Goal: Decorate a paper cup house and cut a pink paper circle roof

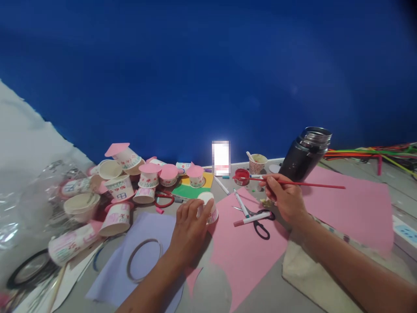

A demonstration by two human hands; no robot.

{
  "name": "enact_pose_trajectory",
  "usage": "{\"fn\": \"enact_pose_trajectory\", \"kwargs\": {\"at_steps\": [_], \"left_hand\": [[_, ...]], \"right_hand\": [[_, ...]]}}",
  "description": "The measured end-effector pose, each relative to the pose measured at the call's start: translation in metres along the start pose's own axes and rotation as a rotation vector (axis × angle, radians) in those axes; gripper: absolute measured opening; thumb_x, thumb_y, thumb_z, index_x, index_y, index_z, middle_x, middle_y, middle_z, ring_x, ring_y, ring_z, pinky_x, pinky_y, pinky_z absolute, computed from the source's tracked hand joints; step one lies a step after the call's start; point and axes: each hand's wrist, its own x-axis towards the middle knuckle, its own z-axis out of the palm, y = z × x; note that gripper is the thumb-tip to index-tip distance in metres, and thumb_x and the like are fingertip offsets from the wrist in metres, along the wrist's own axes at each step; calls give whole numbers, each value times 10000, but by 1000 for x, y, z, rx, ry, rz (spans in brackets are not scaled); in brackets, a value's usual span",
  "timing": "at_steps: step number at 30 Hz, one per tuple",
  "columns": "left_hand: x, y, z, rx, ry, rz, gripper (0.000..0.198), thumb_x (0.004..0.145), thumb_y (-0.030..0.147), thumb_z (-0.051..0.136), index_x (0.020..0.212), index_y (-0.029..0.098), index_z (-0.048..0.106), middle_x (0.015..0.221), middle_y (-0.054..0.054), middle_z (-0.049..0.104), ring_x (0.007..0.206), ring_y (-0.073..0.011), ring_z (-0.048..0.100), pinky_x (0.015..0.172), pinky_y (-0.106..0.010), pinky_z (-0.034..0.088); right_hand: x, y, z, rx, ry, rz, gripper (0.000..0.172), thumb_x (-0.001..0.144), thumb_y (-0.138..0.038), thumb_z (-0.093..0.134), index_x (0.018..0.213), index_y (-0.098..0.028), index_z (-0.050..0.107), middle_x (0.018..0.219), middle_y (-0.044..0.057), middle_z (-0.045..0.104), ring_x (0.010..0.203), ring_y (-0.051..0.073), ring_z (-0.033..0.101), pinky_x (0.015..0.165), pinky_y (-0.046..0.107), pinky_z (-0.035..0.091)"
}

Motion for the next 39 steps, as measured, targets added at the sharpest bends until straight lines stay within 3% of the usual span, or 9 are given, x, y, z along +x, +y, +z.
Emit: {"fn": "enact_pose_trajectory", "kwargs": {"at_steps": [5,8,11,17,20,22,25,34,39], "left_hand": [[-2,-2,4,-17,28,-18,648,866,-41,559,1459,210,487,1225,-147,563,1290,-347,519,1110,-558,418],[-3,-5,6,-62,-5,-20,628,903,2,561,1489,202,456,1260,-162,554,1373,-366,488,1140,-580,408],[-4,-7,8,-93,1,-26,618,928,44,564,1511,202,433,1285,-173,547,1379,-363,501,1133,-570,427],[-4,-10,9,-106,15,-32,627,926,81,582,1520,206,427,1353,-194,529,1337,-369,526,1094,-565,463],[-5,-11,9,-109,21,-15,631,937,83,575,1534,191,400,1359,-206,528,1330,-368,522,1082,-568,468],[-5,-11,9,-112,31,-4,621,948,95,573,1536,187,395,1351,-209,533,1320,-369,525,1067,-572,477],[-5,-11,9,-113,40,-6,605,955,100,565,1531,189,404,1350,-208,537,1307,-369,532,1048,-572,490],[-6,-15,12,-112,80,-25,628,944,131,569,1546,233,423,1342,-182,579,1283,-354,580,1029,-533,521],[-8,-14,15,-103,100,-54,659,950,142,528,1579,280,386,1353,-174,587,1274,-354,593,1025,-545,527]], "right_hand": [[5,-6,-9,-228,-18,-111,256,896,-428,703,961,-192,781,832,44,755,655,163,624,589,270,510],[16,-24,-15,-344,8,-183,269,938,-437,636,929,-196,754,795,38,744,614,167,609,595,283,491],[36,-47,-12,-633,-78,-277,326,1014,-443,515,948,-205,728,895,61,769,769,206,687,723,300,510],[94,-55,26,-930,-332,-161,338,1073,-309,470,876,-179,713,883,85,767,897,223,722,850,311,514],[120,-44,44,-992,-450,-68,254,1043,-375,616,1141,-156,701,1123,81,734,978,215,714,883,403,596],[131,-38,51,-1022,-498,-31,345,1017,-381,668,1290,-169,650,1277,98,683,1066,238,702,907,452,614],[138,-34,60,-1065,-501,-7,368,1016,-368,670,1328,-177,635,1330,109,660,1116,257,689,935,469,607],[131,-61,63,-966,-341,-17,372,1014,-362,674,1334,-176,633,1351,120,650,1138,261,681,953,473,600],[47,-60,40,-543,-681,15,346,1021,-365,662,1316,-183,643,1335,108,660,1112,249,689,934,463,608]]}}
